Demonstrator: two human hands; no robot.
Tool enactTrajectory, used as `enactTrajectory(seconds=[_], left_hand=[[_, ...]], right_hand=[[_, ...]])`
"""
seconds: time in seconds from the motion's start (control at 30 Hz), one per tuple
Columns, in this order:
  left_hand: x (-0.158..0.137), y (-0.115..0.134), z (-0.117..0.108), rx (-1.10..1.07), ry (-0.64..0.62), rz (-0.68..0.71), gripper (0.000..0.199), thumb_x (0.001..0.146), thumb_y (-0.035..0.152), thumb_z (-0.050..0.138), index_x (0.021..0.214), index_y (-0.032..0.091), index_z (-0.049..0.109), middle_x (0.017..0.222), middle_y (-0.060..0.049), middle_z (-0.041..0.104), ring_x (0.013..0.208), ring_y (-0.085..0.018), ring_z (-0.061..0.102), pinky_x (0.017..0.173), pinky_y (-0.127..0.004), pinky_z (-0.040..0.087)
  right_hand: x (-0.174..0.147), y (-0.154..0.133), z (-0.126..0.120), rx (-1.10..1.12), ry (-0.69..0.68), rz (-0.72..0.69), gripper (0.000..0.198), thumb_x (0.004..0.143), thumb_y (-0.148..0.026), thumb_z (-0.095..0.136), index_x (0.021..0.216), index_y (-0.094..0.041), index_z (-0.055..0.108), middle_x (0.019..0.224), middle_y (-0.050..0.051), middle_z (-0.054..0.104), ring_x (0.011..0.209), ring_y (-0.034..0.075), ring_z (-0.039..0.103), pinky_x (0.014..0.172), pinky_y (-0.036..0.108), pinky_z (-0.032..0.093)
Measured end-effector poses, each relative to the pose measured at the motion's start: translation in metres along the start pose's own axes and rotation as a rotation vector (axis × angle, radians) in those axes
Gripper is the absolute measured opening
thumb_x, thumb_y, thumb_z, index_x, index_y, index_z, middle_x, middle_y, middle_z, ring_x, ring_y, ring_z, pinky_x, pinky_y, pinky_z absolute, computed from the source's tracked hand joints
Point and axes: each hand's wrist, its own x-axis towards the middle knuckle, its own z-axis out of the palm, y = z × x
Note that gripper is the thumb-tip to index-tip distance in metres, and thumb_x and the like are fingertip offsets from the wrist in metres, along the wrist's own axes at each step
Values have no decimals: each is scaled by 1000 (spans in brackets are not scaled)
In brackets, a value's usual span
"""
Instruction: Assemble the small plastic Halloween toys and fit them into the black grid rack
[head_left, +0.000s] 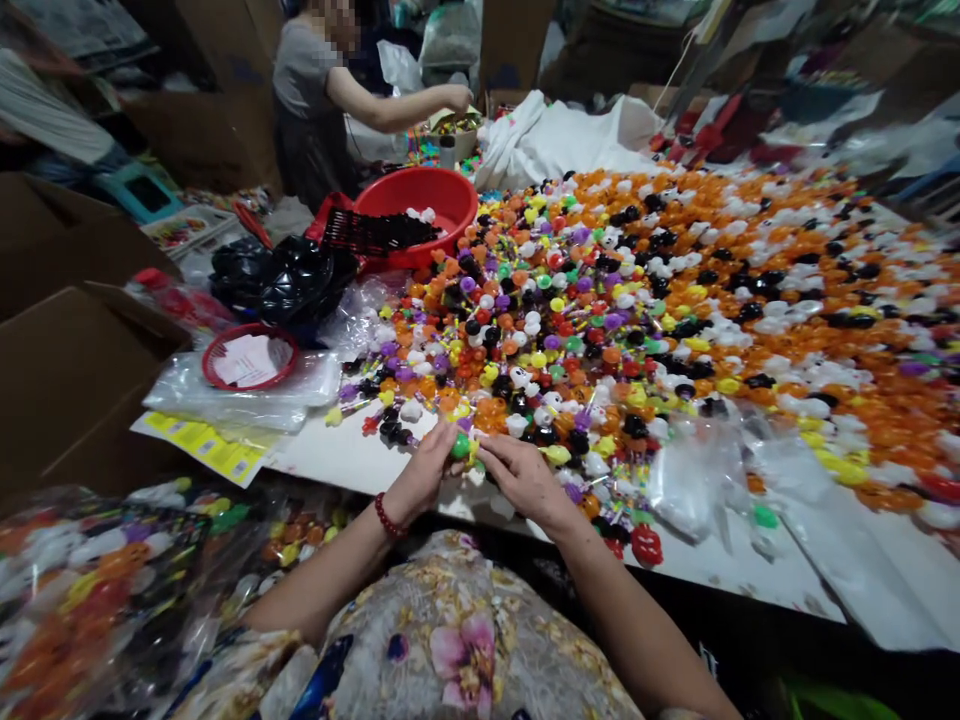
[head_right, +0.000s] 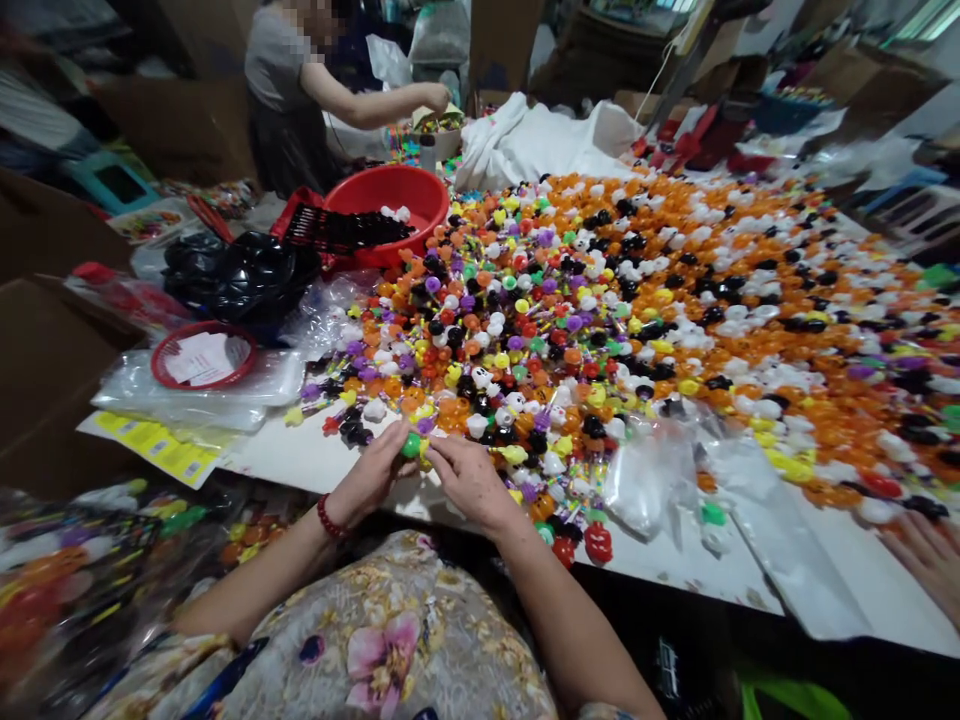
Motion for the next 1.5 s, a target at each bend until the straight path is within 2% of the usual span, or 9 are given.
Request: enactTrajectory(seconds=[0.17,0.3,0.5,0.67,0.9,1.13,1.23,1.37,1.5], left_hand=[[0,-3,11,-224,-10,-189,49,64,54,82,75,17,53,62,5,54,48,-5,44,45,-17,38],[7,3,18,-174,47,-173,45,62,52,83,75,17,57,67,3,60,54,-8,53,48,-19,43],[32,36,72,207,-283,136,30,72,47,76,81,18,70,66,1,61,50,-9,47,43,-19,36],[36,54,117,417,-548,397,15,79,36,70,77,21,75,68,-2,65,61,-14,55,51,-21,41],[28,46,133,562,-727,507,14,80,33,67,80,23,77,78,-6,73,71,-19,64,68,-28,49],[18,45,139,630,-913,603,19,84,39,64,78,24,75,72,-6,70,66,-19,62,65,-28,48],[15,35,141,528,-944,500,28,83,46,65,72,22,71,71,-6,67,68,-18,60,66,-28,48],[3,15,149,254,-915,66,39,74,56,72,71,18,66,65,-2,60,59,-14,53,55,-24,44],[-17,-3,159,375,-981,-68,41,68,55,78,66,16,67,64,-2,60,60,-11,51,55,-21,43]], right_hand=[[-13,3,-4,-14,57,-10,27,98,-29,46,98,-19,71,84,7,70,78,18,64,73,29,52],[-24,9,-13,14,230,61,25,96,-28,51,114,-20,67,108,10,72,97,20,68,88,33,53],[-38,3,-60,-80,469,32,28,94,-25,54,118,-23,67,113,9,72,106,21,67,94,36,53],[-66,-11,-96,-151,529,26,30,95,-24,54,122,-25,67,114,8,72,106,20,67,96,36,52],[-102,-15,-107,19,557,137,29,95,-37,57,116,-23,72,109,8,74,100,20,68,91,34,53],[-124,-25,-100,331,521,198,38,86,-54,64,106,-24,77,102,5,75,94,21,69,86,33,54],[-131,-30,-96,565,542,248,39,78,-55,72,99,-23,79,92,4,76,89,20,69,85,33,54],[-142,-38,-95,797,600,297,33,70,-47,82,91,-21,80,81,2,75,77,17,68,81,31,55],[-154,-46,-97,894,736,283,43,67,-48,85,102,-26,77,86,1,75,69,13,65,68,24,54]])
